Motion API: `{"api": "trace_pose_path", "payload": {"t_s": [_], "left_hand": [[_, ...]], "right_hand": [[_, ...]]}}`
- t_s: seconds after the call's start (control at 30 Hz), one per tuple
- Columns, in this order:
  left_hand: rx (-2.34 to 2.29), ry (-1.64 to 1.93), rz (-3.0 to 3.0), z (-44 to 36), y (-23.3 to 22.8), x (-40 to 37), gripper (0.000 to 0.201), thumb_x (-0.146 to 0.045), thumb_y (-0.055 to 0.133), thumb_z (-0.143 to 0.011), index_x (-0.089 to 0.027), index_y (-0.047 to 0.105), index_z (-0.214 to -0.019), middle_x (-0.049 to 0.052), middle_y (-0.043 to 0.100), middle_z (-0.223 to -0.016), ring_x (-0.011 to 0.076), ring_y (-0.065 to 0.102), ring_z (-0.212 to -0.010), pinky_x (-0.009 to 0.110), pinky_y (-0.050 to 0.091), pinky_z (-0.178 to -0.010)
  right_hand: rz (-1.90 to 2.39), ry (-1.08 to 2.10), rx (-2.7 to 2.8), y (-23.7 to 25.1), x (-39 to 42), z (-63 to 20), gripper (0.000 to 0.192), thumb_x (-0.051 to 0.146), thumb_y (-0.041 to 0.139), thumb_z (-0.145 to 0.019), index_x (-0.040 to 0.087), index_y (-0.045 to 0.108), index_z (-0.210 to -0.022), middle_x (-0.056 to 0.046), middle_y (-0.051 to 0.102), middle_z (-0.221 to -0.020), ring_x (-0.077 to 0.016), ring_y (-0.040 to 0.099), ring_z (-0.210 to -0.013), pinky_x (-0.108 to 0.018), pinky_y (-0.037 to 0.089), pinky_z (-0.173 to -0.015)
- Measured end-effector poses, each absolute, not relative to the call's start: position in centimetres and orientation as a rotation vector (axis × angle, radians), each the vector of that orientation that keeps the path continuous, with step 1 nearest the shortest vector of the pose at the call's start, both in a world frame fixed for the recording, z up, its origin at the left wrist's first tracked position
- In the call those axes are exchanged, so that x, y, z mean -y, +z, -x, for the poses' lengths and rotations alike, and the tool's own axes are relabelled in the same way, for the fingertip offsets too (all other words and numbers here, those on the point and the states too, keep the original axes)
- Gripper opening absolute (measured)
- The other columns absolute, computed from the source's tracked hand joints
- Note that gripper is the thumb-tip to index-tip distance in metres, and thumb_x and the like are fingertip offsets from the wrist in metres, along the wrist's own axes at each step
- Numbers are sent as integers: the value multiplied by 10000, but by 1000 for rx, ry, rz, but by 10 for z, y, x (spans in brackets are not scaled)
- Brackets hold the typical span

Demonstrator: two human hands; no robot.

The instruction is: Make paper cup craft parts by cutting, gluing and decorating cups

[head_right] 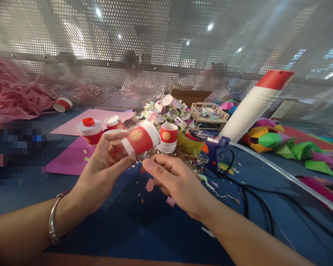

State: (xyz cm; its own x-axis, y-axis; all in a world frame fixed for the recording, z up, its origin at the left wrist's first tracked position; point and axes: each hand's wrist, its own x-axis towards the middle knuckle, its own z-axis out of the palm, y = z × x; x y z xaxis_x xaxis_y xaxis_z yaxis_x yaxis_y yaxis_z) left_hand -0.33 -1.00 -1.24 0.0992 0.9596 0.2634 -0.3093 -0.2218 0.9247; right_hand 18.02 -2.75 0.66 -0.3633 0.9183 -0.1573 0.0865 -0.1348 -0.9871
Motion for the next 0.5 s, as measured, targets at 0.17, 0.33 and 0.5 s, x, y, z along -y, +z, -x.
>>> {"api": "trace_pose_path", "payload": {"t_s": [0.17, 0.33, 0.5], "left_hand": [[-752, 1443, -1243, 4, -17, 10, 404, -209, 752, -871, -236, 526, -1205, 40, 690, -1148, 165, 670, -1028, 282, 543, -896], [-750, 1455, -1204, 4, -18, 7, 461, -208, 775, -842, -212, 511, -1220, 74, 681, -1191, 193, 671, -1075, 312, 547, -924], [-757, 1449, -1140, 1, -17, 5, 491, -218, 789, -809, -171, 501, -1204, 127, 689, -1211, 226, 673, -1101, 368, 536, -978]], "right_hand": [[1148, 1574, 1434, 8, 27, -179, 433, 588, 608, -935, 178, 561, -802, 93, 301, -573, -43, 174, -471, -186, 113, -388], [1111, 1587, 1421, 7, 27, -179, 419, 564, 611, -944, 169, 565, -812, 93, 315, -562, -35, 175, -469, -184, 118, -394], [1102, 1601, 1408, 7, 27, -178, 410, 553, 618, -944, 170, 556, -810, 96, 305, -561, -34, 170, -467, -188, 105, -394]]}}
